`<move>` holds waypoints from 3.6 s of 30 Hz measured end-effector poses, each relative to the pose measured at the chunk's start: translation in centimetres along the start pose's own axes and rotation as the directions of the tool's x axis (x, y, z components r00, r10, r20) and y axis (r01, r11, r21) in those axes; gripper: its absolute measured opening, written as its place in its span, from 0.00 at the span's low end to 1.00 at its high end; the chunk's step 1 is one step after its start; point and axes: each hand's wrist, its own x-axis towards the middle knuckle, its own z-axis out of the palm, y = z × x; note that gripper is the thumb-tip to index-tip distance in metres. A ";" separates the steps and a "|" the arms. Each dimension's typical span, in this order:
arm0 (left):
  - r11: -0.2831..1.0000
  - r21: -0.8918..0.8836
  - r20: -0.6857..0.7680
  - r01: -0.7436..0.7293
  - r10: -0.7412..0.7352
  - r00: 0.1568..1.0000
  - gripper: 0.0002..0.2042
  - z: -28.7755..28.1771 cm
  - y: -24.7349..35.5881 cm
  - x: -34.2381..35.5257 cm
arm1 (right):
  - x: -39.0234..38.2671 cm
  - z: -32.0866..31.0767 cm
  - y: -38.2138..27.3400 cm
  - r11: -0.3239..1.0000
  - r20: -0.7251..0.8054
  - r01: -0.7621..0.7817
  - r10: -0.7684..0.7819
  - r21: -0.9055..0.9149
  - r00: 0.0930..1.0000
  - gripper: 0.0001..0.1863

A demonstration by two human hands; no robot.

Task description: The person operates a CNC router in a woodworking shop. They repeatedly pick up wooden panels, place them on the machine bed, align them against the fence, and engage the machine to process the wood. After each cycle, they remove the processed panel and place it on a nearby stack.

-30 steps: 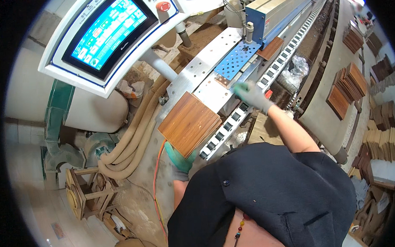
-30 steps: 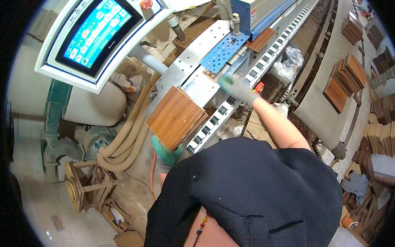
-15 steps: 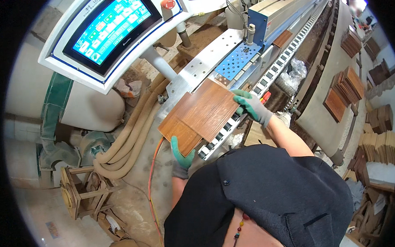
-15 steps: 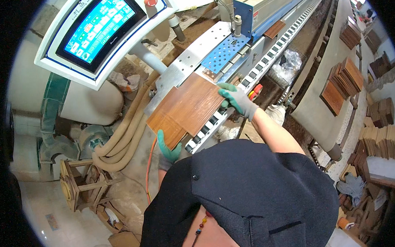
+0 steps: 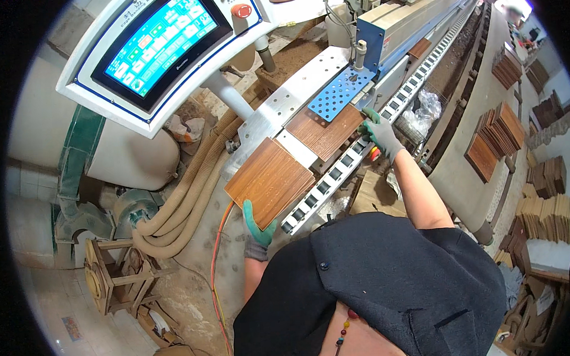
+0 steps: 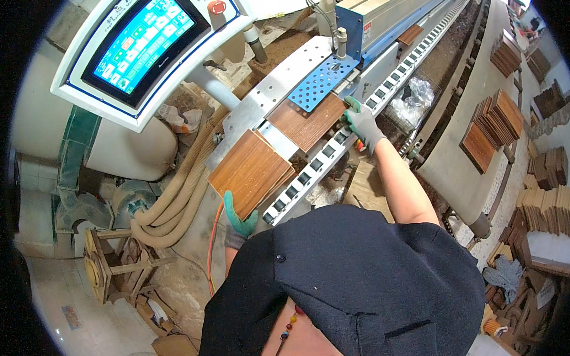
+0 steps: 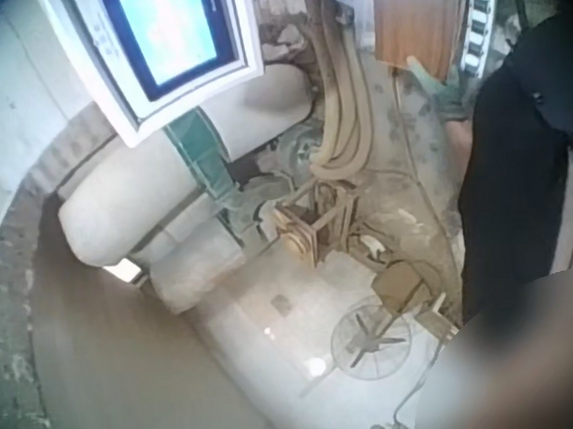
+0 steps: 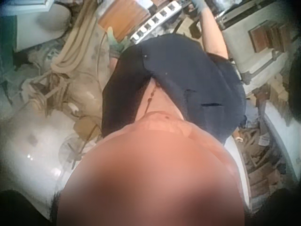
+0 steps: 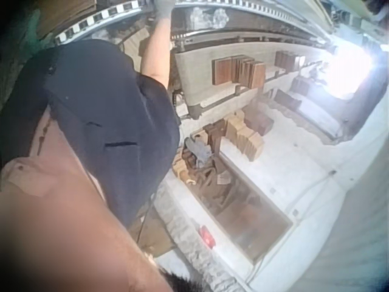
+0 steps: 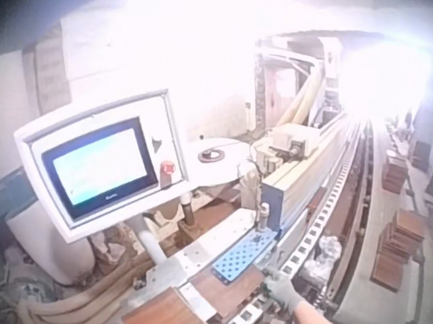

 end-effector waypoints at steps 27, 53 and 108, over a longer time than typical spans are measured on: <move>1.000 -0.007 0.073 -0.023 0.024 0.997 0.46 -0.5 -0.2 -0.6 | -8.6 9.1 0.9 -0.105 0.490 0.491 -0.386 -0.865 0.782 0.26; 0.958 -0.260 0.079 0.125 -0.107 0.991 0.47 0.0 -1.5 -1.8 | -6.4 6.8 -1.3 -0.209 0.458 0.412 -0.274 -0.887 0.846 0.29; 0.997 0.001 0.063 0.083 -0.083 0.995 0.45 0.1 -0.4 -0.1 | -0.7 1.2 0.2 0.992 0.042 0.069 -0.073 0.104 0.996 0.26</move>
